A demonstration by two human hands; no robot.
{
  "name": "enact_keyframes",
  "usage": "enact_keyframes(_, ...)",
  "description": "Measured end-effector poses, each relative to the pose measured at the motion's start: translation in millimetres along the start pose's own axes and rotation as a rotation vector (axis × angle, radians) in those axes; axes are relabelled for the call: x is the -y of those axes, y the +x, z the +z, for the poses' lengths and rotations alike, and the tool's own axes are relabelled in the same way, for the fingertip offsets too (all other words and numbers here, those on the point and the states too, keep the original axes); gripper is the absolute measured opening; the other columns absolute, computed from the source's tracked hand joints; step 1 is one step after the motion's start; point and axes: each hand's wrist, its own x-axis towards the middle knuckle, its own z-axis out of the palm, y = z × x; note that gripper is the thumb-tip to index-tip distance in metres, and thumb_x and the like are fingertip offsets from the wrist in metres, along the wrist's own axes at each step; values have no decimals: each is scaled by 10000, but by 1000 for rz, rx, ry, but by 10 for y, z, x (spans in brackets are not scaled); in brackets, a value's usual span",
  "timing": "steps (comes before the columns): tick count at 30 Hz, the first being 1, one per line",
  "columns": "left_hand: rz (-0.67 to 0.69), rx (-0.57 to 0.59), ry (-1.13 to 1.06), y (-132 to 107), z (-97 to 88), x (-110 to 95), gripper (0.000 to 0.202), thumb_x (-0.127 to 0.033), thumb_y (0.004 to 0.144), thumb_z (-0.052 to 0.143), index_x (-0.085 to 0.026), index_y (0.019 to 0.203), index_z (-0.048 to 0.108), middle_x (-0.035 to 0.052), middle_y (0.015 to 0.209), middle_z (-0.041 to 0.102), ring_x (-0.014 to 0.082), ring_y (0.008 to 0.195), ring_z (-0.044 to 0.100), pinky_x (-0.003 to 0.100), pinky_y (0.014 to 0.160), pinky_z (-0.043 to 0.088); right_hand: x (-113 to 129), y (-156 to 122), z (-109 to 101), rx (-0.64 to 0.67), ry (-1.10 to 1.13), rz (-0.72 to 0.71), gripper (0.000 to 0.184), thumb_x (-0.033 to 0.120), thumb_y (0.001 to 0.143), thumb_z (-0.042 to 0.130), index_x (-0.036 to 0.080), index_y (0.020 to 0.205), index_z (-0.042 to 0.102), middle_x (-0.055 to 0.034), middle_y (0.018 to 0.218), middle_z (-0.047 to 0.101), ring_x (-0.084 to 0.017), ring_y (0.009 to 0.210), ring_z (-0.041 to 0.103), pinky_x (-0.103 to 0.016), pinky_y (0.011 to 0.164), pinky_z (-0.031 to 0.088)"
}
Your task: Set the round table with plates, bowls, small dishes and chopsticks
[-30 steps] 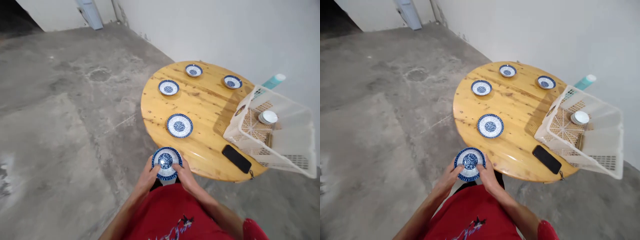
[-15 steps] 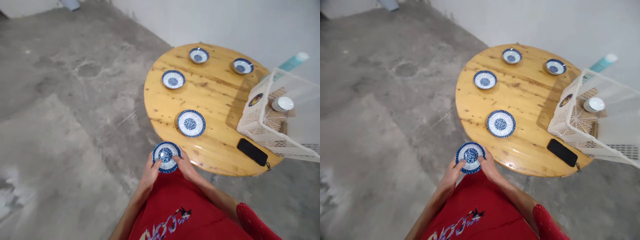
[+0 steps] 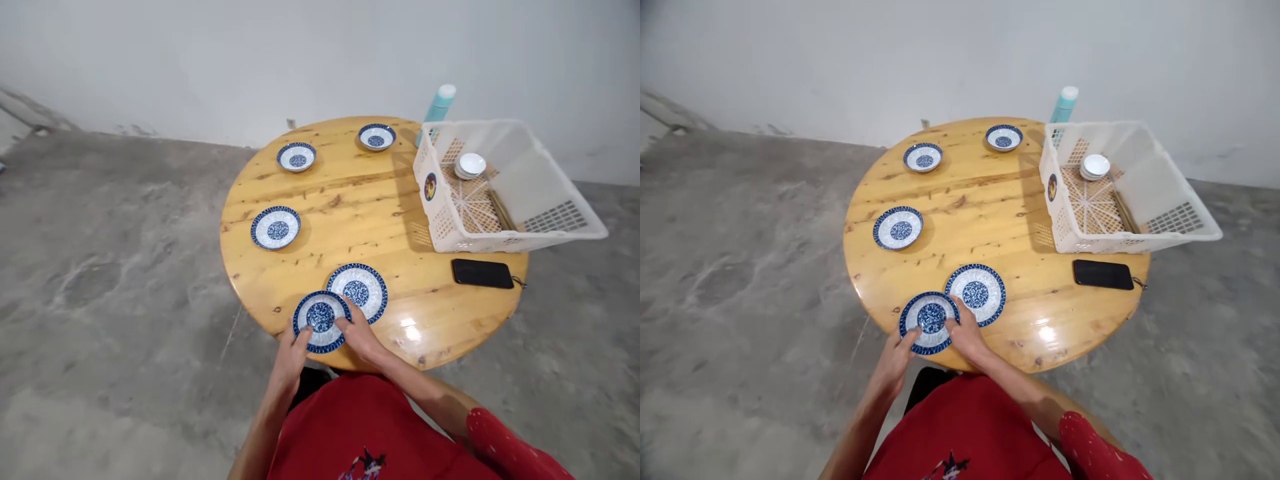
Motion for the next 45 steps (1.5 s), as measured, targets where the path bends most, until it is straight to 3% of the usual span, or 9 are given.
enact_keyframes(4, 104, 130, -11, 370, 102, -254, 483, -474, 757, 661, -160, 1123, 663, 120, 1168, 734, 322, 1149, 656, 418, 923, 539, 161, 220, -68, -159, 1, -9, 542, 264, 660, 560, 207, 1185, 683, -58, 1249, 709, -288, 1205, 601, -412, 1126, 410)
enact_keyframes(11, 147, 451, 91, 1105, 374, -796, 423, -497, 771, 668, -175, 1046, 666, 110, 1040, 750, 295, 981, 697, 370, 759, 571, 321, 782, -211, -348, 125, -19, 401, 273, 610, 531, 182, 971, 679, -42, 949, 748, -252, 903, 658, -369, 869, 531)
enact_keyframes(15, 158, 655, 171, 1722, 540, -1184, 415, -503, 775, 690, -185, 1041, 672, 103, 996, 758, 282, 972, 705, 372, 790, 580, 423, 1307, -257, -462, 191, 29, 303, 266, 582, 553, 188, 860, 645, -31, 810, 718, -229, 751, 647, -338, 702, 553)
enact_keyframes(19, 172, 803, 214, 2428, 721, -1539, 380, -485, 806, 658, -186, 1038, 684, 94, 912, 765, 270, 952, 717, 372, 818, 587, 598, 1893, -230, -569, 244, 82, 347, 238, 560, 571, 203, 898, 645, -23, 799, 717, -237, 726, 668, -359, 647, 593)
enact_keyframes(25, 192, 793, 273, 3313, 997, -1953, 313, -384, 819, 615, -169, 1030, 697, 88, 875, 770, 261, 883, 729, 360, 763, 602, 782, 2755, -168, -688, 314, 102, 358, 163, 539, 554, 196, 887, 634, -11, 781, 703, -217, 714, 679, -407, 680, 643)
enact_keyframes(30, 154, 744, 313, 3849, 1230, -2132, 223, -280, 836, 553, -175, 986, 682, 93, 896, 776, 246, 873, 739, 324, 727, 592, 851, 3311, -203, -747, 317, 157, 337, 128, 561, 545, 194, 885, 610, 2, 738, 671, -202, 689, 675, -439, 677, 657)
enact_keyframes(36, 132, 738, 292, 4185, 1420, -2232, 166, -267, 834, 574, -185, 958, 646, 89, 920, 775, 226, 880, 741, 303, 720, 592, 862, 3684, -282, -811, 294, 186, 313, 99, 581, 543, 198, 874, 589, 2, 754, 656, -187, 684, 664, -460, 683, 662)
enact_keyframes(45, 92, 733, 304, 4444, 1524, -2185, 161, -273, 825, 574, -183, 945, 634, 106, 920, 764, 249, 888, 742, 378, 765, 617, 755, 3877, -311, -842, 241, 208, 301, 120, 612, 564, 199, 901, 590, -10, 810, 656, -201, 745, 682, -459, 686, 668)
